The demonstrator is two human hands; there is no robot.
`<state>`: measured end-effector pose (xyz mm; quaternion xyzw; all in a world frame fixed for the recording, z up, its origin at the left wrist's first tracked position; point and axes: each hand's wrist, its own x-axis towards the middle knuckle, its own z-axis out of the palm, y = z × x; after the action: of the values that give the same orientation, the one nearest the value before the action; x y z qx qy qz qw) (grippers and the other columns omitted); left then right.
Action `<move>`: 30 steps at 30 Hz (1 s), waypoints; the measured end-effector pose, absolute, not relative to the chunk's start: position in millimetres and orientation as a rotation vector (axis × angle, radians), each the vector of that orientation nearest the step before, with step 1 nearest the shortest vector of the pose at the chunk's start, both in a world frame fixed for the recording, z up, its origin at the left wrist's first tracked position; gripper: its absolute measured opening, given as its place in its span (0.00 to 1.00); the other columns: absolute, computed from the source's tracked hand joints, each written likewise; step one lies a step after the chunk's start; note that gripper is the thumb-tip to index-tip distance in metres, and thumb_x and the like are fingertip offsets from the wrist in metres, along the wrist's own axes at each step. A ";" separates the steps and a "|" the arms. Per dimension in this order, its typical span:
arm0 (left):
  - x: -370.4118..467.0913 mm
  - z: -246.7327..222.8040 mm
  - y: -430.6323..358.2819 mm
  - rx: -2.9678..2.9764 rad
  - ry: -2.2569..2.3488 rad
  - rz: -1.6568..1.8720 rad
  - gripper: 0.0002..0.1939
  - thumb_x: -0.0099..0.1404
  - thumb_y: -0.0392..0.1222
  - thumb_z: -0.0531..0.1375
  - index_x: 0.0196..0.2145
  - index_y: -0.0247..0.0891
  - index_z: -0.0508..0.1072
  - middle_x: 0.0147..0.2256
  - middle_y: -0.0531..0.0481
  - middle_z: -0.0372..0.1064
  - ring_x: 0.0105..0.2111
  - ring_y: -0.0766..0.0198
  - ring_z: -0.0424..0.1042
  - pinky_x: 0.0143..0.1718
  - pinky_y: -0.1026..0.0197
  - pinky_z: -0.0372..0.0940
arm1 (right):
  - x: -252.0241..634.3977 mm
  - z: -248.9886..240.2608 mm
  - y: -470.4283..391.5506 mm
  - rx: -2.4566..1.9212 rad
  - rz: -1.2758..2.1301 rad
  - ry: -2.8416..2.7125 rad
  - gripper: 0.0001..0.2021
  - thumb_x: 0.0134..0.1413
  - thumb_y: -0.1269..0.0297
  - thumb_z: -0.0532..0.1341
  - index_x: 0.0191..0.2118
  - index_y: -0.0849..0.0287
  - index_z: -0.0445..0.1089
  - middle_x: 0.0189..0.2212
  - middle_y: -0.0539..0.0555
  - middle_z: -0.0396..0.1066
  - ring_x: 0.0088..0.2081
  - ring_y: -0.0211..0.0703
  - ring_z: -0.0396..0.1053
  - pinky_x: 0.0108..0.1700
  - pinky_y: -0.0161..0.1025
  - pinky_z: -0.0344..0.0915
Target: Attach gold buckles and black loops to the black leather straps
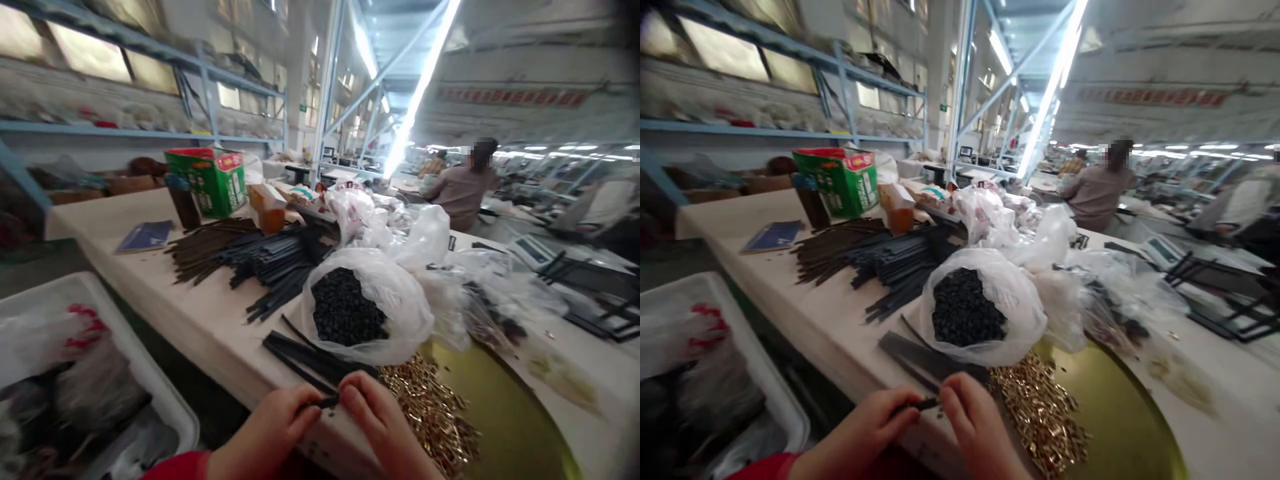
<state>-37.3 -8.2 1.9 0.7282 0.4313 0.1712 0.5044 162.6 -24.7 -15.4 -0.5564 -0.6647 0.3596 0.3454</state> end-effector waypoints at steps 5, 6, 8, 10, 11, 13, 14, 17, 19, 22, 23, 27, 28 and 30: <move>-38.8 -13.5 5.2 1.662 1.024 0.381 0.10 0.62 0.43 0.51 0.30 0.37 0.69 0.25 0.56 0.63 0.27 0.66 0.63 0.29 0.68 0.57 | 208.1 -7.3 59.4 -1.816 0.370 -1.840 0.11 0.56 0.64 0.49 0.38 0.61 0.65 0.35 0.56 0.69 0.37 0.43 0.67 0.40 0.37 0.62; -38.1 -17.4 6.4 1.639 1.011 0.384 0.10 0.62 0.43 0.51 0.31 0.37 0.69 0.25 0.56 0.63 0.26 0.67 0.62 0.29 0.68 0.57 | 210.0 -11.3 74.1 -1.847 0.350 -1.879 0.09 0.54 0.66 0.51 0.37 0.61 0.66 0.35 0.56 0.69 0.38 0.43 0.67 0.41 0.37 0.61; -37.0 -24.5 9.5 1.587 0.996 0.385 0.10 0.62 0.44 0.50 0.32 0.37 0.69 0.26 0.56 0.62 0.25 0.68 0.61 0.27 0.68 0.56 | 207.4 -22.0 96.4 -1.890 0.351 -1.950 0.06 0.51 0.70 0.54 0.34 0.60 0.67 0.34 0.56 0.69 0.37 0.43 0.67 0.40 0.37 0.60; -37.1 -29.8 13.5 1.530 0.996 0.385 0.11 0.62 0.45 0.50 0.33 0.37 0.68 0.25 0.56 0.61 0.23 0.68 0.59 0.25 0.68 0.56 | 200.9 -32.6 108.7 -1.936 0.344 -2.007 0.04 0.48 0.72 0.56 0.31 0.59 0.68 0.32 0.55 0.69 0.34 0.43 0.68 0.37 0.37 0.59; -37.5 -31.6 15.6 1.504 0.999 0.385 0.11 0.61 0.46 0.50 0.33 0.37 0.67 0.25 0.57 0.60 0.22 0.69 0.58 0.24 0.68 0.55 | 198.1 -36.6 111.8 -1.955 0.336 -2.025 0.04 0.48 0.72 0.57 0.30 0.59 0.68 0.31 0.55 0.68 0.34 0.43 0.68 0.36 0.37 0.58; -38.6 -33.7 19.7 1.463 1.010 0.388 0.12 0.60 0.47 0.50 0.31 0.36 0.66 0.23 0.57 0.57 0.22 0.69 0.57 0.23 0.68 0.54 | 195.7 -41.6 114.1 -1.975 0.316 -2.041 0.03 0.49 0.72 0.57 0.29 0.59 0.67 0.31 0.55 0.67 0.33 0.43 0.67 0.35 0.37 0.57; -38.9 -34.2 21.5 1.449 1.014 0.391 0.12 0.60 0.48 0.51 0.31 0.36 0.66 0.22 0.57 0.56 0.21 0.69 0.56 0.23 0.68 0.54 | 196.3 -42.9 114.1 -1.976 0.309 -2.042 0.04 0.49 0.72 0.56 0.29 0.59 0.67 0.31 0.54 0.67 0.33 0.43 0.67 0.35 0.37 0.56; -38.1 -34.4 26.2 1.443 1.037 0.413 0.13 0.58 0.49 0.51 0.29 0.36 0.64 0.21 0.58 0.55 0.21 0.69 0.56 0.23 0.67 0.54 | 202.3 -44.8 112.4 -1.950 0.300 -2.031 0.04 0.49 0.72 0.55 0.29 0.58 0.66 0.30 0.53 0.66 0.33 0.42 0.65 0.35 0.36 0.55; -35.5 -33.4 29.7 1.458 1.057 0.447 0.14 0.58 0.51 0.51 0.29 0.37 0.63 0.19 0.59 0.54 0.20 0.69 0.56 0.23 0.67 0.53 | 205.7 -45.5 110.6 -1.911 0.301 -2.020 0.05 0.48 0.74 0.55 0.28 0.58 0.65 0.29 0.52 0.66 0.32 0.41 0.65 0.35 0.35 0.55; -27.8 -27.5 34.9 1.498 1.069 0.509 0.14 0.60 0.52 0.50 0.29 0.37 0.62 0.16 0.61 0.53 0.18 0.69 0.54 0.23 0.67 0.52 | 206.6 -43.2 105.9 -1.852 0.293 -1.967 0.07 0.45 0.76 0.55 0.24 0.58 0.63 0.25 0.50 0.64 0.30 0.40 0.64 0.34 0.35 0.56; -24.2 -23.5 35.8 1.512 1.057 0.509 0.14 0.60 0.52 0.50 0.29 0.37 0.62 0.16 0.61 0.53 0.18 0.70 0.54 0.22 0.67 0.52 | 206.5 -40.9 103.4 -1.835 0.285 -1.933 0.07 0.45 0.77 0.54 0.23 0.57 0.62 0.24 0.50 0.64 0.29 0.40 0.63 0.34 0.36 0.56; -9.9 5.4 25.0 1.573 1.002 0.443 0.12 0.60 0.49 0.50 0.29 0.37 0.63 0.16 0.61 0.54 0.18 0.70 0.55 0.21 0.68 0.52 | 206.8 -25.2 77.7 -1.735 0.298 -1.766 0.04 0.44 0.72 0.55 0.24 0.57 0.61 0.25 0.50 0.64 0.29 0.40 0.63 0.33 0.35 0.60; -8.5 15.2 16.9 1.591 0.996 0.427 0.11 0.60 0.48 0.50 0.29 0.37 0.64 0.17 0.60 0.56 0.19 0.70 0.56 0.21 0.68 0.52 | 206.1 -21.7 64.9 -1.703 0.326 -1.738 0.03 0.45 0.70 0.55 0.25 0.57 0.60 0.24 0.49 0.64 0.28 0.40 0.64 0.32 0.35 0.61; -10.2 34.7 -5.4 1.630 0.971 0.396 0.10 0.61 0.46 0.51 0.29 0.38 0.66 0.20 0.57 0.60 0.21 0.69 0.59 0.22 0.67 0.54 | 203.0 -18.1 31.6 -1.636 0.424 -1.677 0.03 0.47 0.65 0.55 0.27 0.57 0.60 0.23 0.49 0.64 0.26 0.39 0.64 0.29 0.35 0.62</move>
<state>-10.2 -5.4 34.7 0.6934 0.4129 0.1686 0.5659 203.0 31.6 -18.1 -0.6381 -0.6541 0.1654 0.3710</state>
